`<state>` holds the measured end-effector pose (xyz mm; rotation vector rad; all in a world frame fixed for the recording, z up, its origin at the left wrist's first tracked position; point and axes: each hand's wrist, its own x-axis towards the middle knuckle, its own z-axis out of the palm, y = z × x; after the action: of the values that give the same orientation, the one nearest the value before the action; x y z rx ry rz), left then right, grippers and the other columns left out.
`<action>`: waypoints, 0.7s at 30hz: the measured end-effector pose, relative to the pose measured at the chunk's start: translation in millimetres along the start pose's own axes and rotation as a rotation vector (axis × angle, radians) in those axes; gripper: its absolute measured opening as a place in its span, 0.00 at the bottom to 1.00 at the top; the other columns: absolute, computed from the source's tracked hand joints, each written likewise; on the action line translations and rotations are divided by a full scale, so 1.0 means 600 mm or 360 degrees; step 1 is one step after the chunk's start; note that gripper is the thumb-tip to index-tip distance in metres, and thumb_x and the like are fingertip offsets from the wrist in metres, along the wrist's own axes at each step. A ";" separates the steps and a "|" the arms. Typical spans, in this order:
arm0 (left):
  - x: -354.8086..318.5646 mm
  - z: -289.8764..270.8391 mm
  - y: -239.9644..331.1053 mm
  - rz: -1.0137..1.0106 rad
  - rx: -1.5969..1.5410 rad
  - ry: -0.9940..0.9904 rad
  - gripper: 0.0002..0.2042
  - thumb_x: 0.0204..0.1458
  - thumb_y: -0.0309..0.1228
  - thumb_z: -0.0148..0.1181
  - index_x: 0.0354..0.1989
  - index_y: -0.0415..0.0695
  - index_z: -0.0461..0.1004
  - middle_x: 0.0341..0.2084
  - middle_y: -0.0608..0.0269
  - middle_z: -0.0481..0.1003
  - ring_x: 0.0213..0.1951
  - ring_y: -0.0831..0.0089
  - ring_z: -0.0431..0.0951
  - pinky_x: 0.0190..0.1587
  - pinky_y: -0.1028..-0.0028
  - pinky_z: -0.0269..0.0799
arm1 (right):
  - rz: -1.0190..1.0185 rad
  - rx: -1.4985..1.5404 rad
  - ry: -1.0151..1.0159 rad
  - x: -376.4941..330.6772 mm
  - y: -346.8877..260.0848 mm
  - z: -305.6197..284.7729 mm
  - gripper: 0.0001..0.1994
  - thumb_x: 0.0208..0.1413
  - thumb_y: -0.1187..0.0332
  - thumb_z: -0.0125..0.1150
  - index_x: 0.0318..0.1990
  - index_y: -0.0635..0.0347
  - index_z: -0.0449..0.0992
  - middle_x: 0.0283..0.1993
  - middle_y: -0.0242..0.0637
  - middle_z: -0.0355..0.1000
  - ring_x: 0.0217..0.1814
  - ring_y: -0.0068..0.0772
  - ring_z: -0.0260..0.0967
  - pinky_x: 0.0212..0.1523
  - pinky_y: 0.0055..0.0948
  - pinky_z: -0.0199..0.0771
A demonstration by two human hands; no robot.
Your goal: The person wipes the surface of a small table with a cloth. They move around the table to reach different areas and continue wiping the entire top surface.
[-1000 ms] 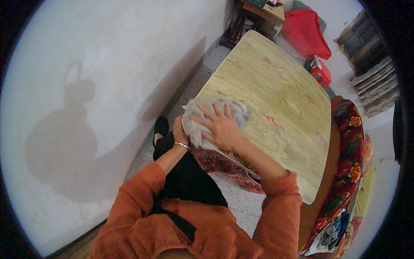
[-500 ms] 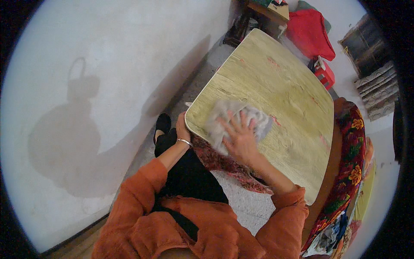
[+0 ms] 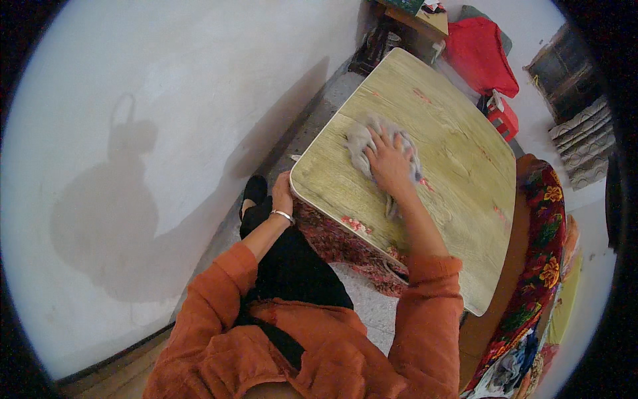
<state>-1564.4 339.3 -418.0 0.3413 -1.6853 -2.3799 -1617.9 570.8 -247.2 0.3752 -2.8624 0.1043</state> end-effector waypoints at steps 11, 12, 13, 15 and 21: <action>-0.012 0.014 0.003 -0.0234 -0.0731 -0.0025 0.21 0.59 0.43 0.41 0.50 0.40 0.70 0.46 0.60 0.73 0.44 0.72 0.74 0.45 0.71 0.71 | -0.0581 0.0316 -0.0126 -0.084 -0.165 -0.028 0.26 0.56 0.57 0.53 0.63 0.37 0.59 0.70 0.38 0.49 0.70 0.58 0.45 0.62 0.68 0.42; -0.010 0.012 -0.003 -0.0377 -0.1026 0.0056 0.21 0.59 0.43 0.41 0.50 0.41 0.70 0.45 0.61 0.73 0.44 0.72 0.74 0.46 0.71 0.71 | -0.0597 0.0295 -0.0118 -0.055 -0.163 -0.018 0.26 0.57 0.55 0.51 0.64 0.37 0.59 0.70 0.37 0.49 0.70 0.58 0.45 0.62 0.68 0.42; -0.027 0.031 0.034 -0.0128 -0.0141 0.0077 0.21 0.59 0.44 0.41 0.49 0.41 0.70 0.43 0.62 0.74 0.44 0.73 0.74 0.47 0.72 0.69 | -0.0594 0.0266 -0.0122 -0.033 -0.150 -0.002 0.25 0.58 0.54 0.50 0.64 0.36 0.59 0.70 0.36 0.49 0.70 0.57 0.45 0.62 0.68 0.42; -0.027 0.035 0.050 -0.0183 -0.0355 0.0050 0.20 0.60 0.44 0.41 0.47 0.41 0.71 0.43 0.62 0.74 0.43 0.73 0.74 0.48 0.73 0.68 | -0.0462 0.0156 0.0008 0.003 -0.115 0.018 0.25 0.58 0.49 0.47 0.63 0.35 0.60 0.69 0.34 0.52 0.69 0.56 0.48 0.61 0.70 0.41; -0.010 0.018 0.025 -0.0175 -0.0323 0.0073 0.19 0.61 0.43 0.38 0.41 0.43 0.72 0.39 0.64 0.74 0.40 0.75 0.73 0.45 0.74 0.67 | 0.0149 -0.0039 -0.0177 -0.068 0.013 -0.034 0.26 0.59 0.52 0.46 0.66 0.36 0.56 0.71 0.34 0.48 0.70 0.60 0.43 0.61 0.71 0.36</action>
<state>-1561.8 345.8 -400.0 0.4604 -1.4244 -2.5731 -1576.7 590.2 -238.0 0.2494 -2.9885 0.0670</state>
